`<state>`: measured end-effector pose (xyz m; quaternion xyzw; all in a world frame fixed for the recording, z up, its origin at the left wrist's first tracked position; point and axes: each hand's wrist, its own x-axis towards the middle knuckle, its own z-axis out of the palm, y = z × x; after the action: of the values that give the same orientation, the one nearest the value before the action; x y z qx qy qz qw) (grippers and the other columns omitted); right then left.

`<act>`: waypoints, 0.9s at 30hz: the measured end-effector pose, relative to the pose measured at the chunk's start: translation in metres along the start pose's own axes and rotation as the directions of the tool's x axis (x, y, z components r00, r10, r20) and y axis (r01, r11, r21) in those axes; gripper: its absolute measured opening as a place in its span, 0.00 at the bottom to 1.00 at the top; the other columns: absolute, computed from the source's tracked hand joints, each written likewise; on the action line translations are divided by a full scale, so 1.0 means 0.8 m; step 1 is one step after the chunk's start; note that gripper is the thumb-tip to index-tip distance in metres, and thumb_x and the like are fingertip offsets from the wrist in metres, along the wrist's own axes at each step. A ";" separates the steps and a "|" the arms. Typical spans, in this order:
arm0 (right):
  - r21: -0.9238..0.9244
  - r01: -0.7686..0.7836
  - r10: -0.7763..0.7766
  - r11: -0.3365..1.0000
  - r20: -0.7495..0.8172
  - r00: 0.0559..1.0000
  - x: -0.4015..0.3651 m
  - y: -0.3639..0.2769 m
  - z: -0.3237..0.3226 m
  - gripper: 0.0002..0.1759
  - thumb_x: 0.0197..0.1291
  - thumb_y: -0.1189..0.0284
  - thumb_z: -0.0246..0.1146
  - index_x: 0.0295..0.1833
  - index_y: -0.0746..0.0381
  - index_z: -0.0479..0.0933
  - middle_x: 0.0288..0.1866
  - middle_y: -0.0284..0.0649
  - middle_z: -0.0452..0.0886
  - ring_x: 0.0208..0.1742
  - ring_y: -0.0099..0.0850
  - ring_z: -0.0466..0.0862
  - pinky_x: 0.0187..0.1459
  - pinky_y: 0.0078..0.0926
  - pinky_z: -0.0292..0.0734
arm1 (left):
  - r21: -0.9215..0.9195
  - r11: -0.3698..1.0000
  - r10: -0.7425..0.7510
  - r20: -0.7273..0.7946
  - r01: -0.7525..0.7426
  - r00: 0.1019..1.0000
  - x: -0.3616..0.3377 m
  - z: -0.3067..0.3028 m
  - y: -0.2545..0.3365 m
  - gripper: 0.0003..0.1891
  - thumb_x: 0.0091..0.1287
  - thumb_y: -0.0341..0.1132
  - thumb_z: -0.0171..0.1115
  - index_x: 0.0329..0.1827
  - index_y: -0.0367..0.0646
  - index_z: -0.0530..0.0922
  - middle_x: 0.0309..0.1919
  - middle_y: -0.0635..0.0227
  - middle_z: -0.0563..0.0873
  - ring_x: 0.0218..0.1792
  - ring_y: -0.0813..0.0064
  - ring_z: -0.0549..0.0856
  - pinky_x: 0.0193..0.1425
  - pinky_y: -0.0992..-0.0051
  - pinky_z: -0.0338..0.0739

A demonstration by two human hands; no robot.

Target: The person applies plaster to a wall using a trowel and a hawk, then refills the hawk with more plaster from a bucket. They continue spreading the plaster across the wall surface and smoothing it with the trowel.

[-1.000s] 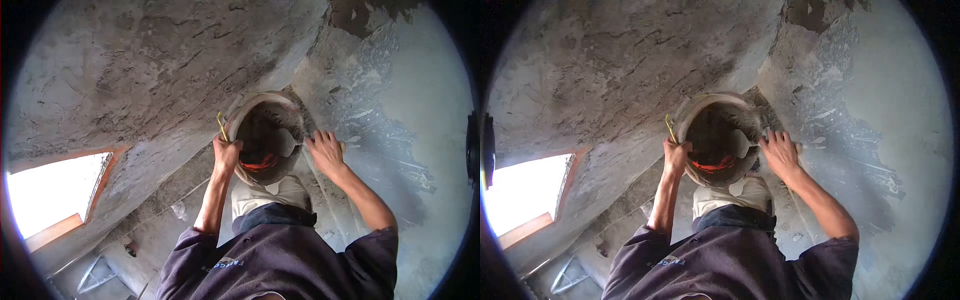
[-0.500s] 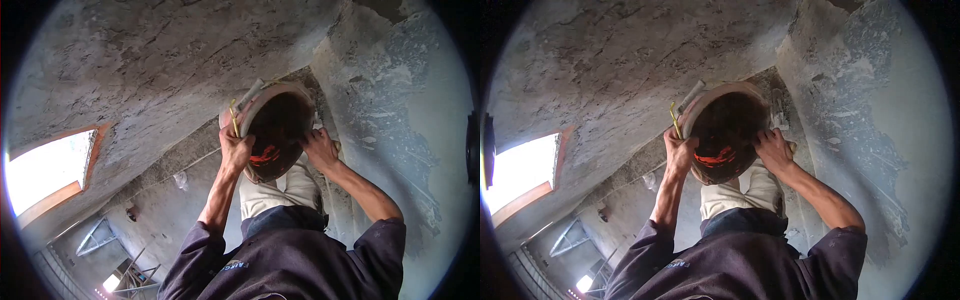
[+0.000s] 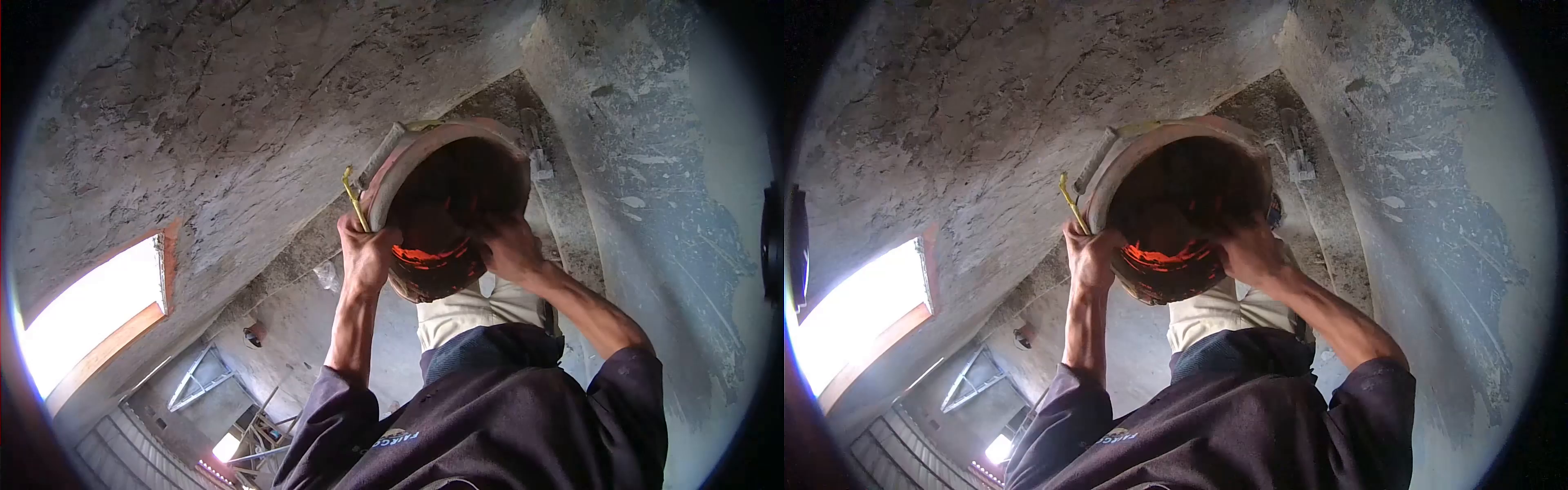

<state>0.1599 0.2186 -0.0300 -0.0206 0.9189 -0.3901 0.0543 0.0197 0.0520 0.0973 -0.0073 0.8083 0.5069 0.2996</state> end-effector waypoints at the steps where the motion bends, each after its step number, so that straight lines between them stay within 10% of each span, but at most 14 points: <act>1: 0.019 -0.021 0.021 1.000 0.026 0.999 0.000 -0.005 0.001 0.24 0.48 0.71 0.63 0.55 0.52 0.76 0.52 0.40 0.76 0.53 0.38 0.75 0.53 0.42 0.63 | -0.061 0.997 0.041 -0.032 -0.043 0.999 0.000 0.006 0.000 0.28 0.42 0.21 0.52 0.52 0.33 0.78 0.28 0.78 0.78 0.29 0.86 0.74 0.35 0.84 0.69; 4: 0.033 0.028 -0.021 0.999 -0.197 0.980 -0.006 -0.014 -0.004 0.22 0.46 0.73 0.64 0.51 0.52 0.78 0.43 0.39 0.79 0.43 0.38 0.78 0.47 0.36 0.68 | -0.110 0.991 0.072 -0.088 -0.081 0.993 -0.002 0.010 -0.003 0.24 0.42 0.22 0.53 0.47 0.33 0.79 0.25 0.78 0.77 0.26 0.85 0.73 0.32 0.83 0.68; 11: 0.010 -0.176 0.176 0.984 -0.033 0.984 -0.046 -0.009 -0.062 0.16 0.50 0.68 0.66 0.46 0.57 0.80 0.40 0.37 0.80 0.42 0.35 0.78 0.44 0.35 0.67 | -0.264 0.964 -0.018 -0.235 -0.045 0.972 0.003 0.014 -0.001 0.18 0.41 0.21 0.53 0.39 0.34 0.79 0.31 0.70 0.82 0.31 0.78 0.80 0.37 0.80 0.72; 17: 0.000 -0.195 0.185 0.981 -0.304 0.934 -0.056 -0.013 -0.155 0.14 0.50 0.67 0.68 0.41 0.63 0.78 0.36 0.41 0.80 0.37 0.39 0.79 0.42 0.32 0.66 | -0.315 0.948 -0.039 -0.233 -0.037 0.972 0.006 0.015 -0.018 0.16 0.42 0.23 0.53 0.37 0.34 0.77 0.25 0.70 0.78 0.24 0.77 0.76 0.28 0.79 0.70; 21: 0.376 -0.328 0.466 0.867 -0.373 0.803 -0.052 -0.027 -0.215 0.17 0.54 0.69 0.68 0.44 0.70 0.76 0.37 0.45 0.80 0.39 0.35 0.81 0.41 0.32 0.75 | -0.382 0.924 -0.076 -0.212 -0.011 0.974 0.010 0.024 -0.037 0.16 0.43 0.25 0.54 0.39 0.33 0.76 0.24 0.71 0.77 0.22 0.78 0.74 0.25 0.80 0.69; 27: 0.455 -0.268 0.479 0.849 -0.450 0.754 -0.011 0.011 -0.293 0.21 0.56 0.70 0.65 0.51 0.73 0.73 0.35 0.40 0.79 0.35 0.27 0.78 0.38 0.26 0.75 | -0.361 0.928 -0.025 -0.320 -0.097 0.947 0.010 0.035 -0.085 0.15 0.41 0.23 0.53 0.35 0.34 0.76 0.23 0.74 0.75 0.21 0.82 0.72 0.24 0.81 0.66</act>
<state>0.1414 0.3928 0.1263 0.2897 0.7913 -0.5226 -0.1295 0.0476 0.0443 0.0294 -0.1306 0.7353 0.6482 0.1487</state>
